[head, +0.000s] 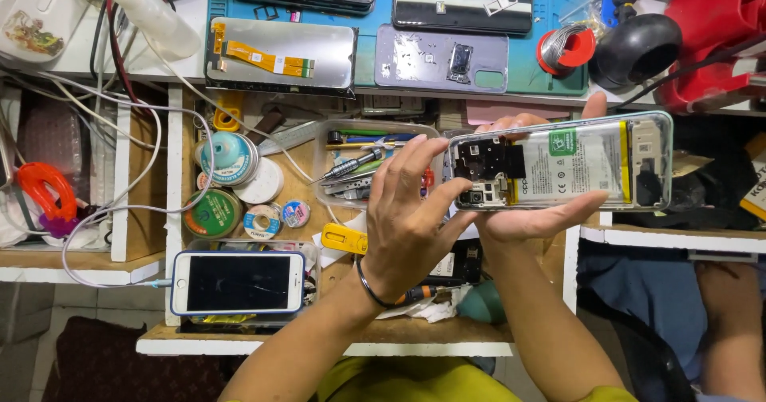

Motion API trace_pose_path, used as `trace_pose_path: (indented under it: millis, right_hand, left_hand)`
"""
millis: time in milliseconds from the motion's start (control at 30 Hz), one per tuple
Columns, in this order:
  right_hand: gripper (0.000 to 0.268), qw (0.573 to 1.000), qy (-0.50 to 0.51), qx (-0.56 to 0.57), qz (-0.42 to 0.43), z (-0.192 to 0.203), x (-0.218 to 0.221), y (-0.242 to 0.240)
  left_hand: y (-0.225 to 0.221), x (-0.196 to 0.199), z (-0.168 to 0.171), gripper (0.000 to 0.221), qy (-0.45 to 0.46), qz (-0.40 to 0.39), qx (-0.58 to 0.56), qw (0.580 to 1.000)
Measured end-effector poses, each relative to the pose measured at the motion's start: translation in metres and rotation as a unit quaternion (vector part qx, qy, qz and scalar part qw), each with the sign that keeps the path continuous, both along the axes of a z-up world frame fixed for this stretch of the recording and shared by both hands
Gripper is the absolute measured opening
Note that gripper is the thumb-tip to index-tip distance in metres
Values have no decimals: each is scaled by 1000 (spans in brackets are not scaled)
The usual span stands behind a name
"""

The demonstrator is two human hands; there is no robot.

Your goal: The person is disassembling a mobile phone to test the screen and internal connections, handling the battery and frame.

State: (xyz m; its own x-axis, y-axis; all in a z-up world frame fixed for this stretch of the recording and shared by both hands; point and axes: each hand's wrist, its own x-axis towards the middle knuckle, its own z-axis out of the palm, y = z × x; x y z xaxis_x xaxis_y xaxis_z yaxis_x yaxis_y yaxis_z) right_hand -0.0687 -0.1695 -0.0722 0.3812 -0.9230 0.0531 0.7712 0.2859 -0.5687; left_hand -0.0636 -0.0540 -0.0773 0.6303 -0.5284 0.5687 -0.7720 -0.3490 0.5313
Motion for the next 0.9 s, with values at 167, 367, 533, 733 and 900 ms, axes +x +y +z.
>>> trace_pose_path:
  millis: [167, 367, 533, 733, 900]
  right_hand:
    - [103, 999, -36, -16, 34, -17, -6, -2]
    - [106, 992, -35, -92, 82, -32, -10, -5]
    - [106, 991, -22, -103, 82, -30, -11, -5]
    - [106, 990, -27, -95, 98, -28, -11, -4]
    - [103, 989, -22, -90, 112, -27, -12, -5]
  left_hand:
    - [-1, 1, 3, 43, 38, -3, 27, 999]
    - [2, 9, 4, 51, 69, -42, 55, 995]
    - [3, 10, 5, 52, 73, -45, 72, 994]
    - [3, 10, 4, 52, 80, -52, 92, 991]
    - [3, 10, 6, 51, 82, -54, 112, 989]
